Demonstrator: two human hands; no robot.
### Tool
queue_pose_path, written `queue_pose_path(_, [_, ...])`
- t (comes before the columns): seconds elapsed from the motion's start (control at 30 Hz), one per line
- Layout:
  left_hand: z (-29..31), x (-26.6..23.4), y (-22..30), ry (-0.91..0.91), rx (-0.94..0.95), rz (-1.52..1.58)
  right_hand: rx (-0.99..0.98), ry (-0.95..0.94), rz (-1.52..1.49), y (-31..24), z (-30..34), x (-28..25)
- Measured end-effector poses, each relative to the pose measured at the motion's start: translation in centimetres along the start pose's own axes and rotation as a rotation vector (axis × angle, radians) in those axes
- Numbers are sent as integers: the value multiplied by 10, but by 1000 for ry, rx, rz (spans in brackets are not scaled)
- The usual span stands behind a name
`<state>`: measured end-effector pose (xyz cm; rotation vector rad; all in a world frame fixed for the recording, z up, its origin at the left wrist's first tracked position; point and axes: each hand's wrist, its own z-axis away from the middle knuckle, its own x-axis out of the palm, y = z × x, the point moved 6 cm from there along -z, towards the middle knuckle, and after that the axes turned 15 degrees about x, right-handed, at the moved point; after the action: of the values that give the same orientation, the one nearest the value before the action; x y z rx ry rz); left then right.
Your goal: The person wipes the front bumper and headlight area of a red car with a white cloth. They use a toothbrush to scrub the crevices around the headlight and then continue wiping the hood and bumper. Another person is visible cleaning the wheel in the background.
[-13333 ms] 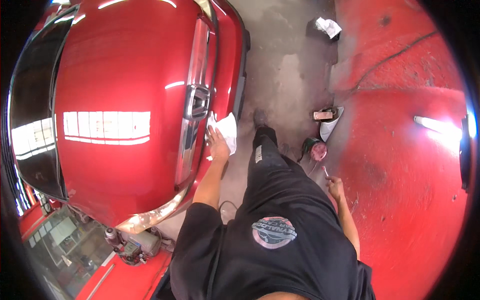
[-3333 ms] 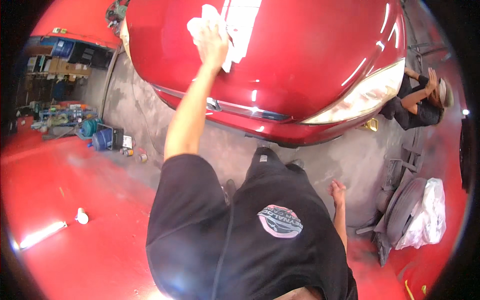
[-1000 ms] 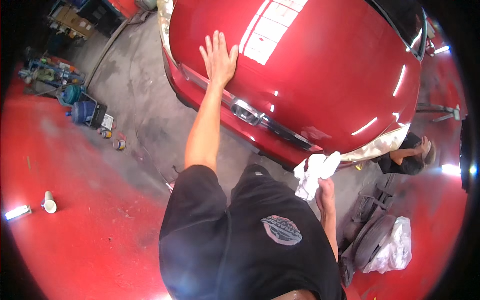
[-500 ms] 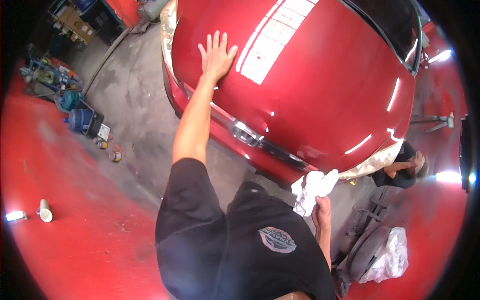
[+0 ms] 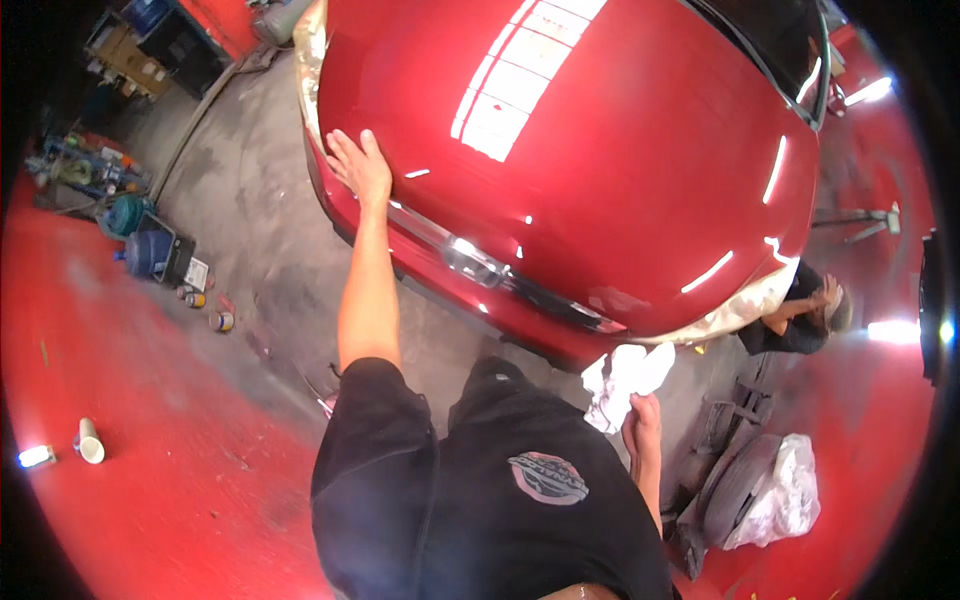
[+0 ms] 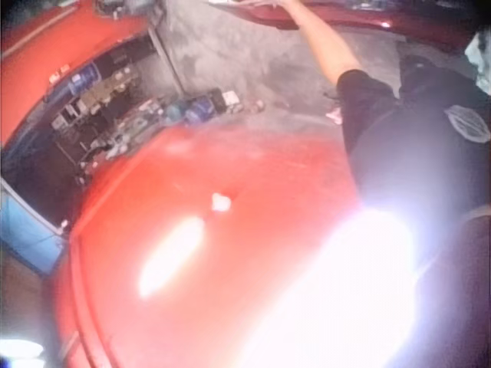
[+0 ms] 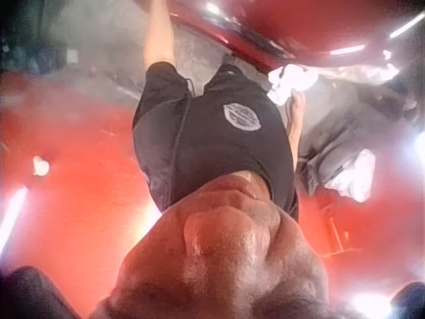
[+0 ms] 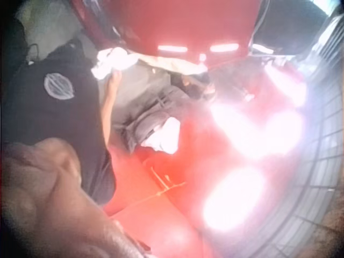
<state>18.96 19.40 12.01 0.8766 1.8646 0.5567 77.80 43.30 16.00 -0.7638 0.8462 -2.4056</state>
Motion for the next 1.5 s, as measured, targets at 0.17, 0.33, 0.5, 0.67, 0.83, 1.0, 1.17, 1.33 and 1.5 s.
queue_pose_path(0.17, [-19,4,29,-57,93,-105,66,-29,52,-10,1,9])
queue_pose_path(0.33, [47,18,104,-47,311,-242,40,-28,3,-1,0,-11])
queue_pose_path(0.5, [160,33,205,-208,681,-277,61,-37,-25,2,-2,-10])
queue_pose_path(0.67, [224,32,240,-384,932,-43,97,-135,37,-8,-19,0])
queue_pose_path(0.83, [121,25,171,-261,691,-174,44,-103,84,-27,-13,10])
queue_pose_path(1.0, [-17,8,60,-118,265,-217,24,-73,82,-26,-7,-2])
queue_pose_path(1.17, [-52,-2,23,-62,0,-203,19,-55,-23,-17,-2,-28])
queue_pose_path(1.33, [-9,12,52,-31,-14,-210,42,-112,-80,-30,-7,-49])
queue_pose_path(1.5, [49,17,101,-13,33,-227,88,-214,-7,-45,-22,-82])
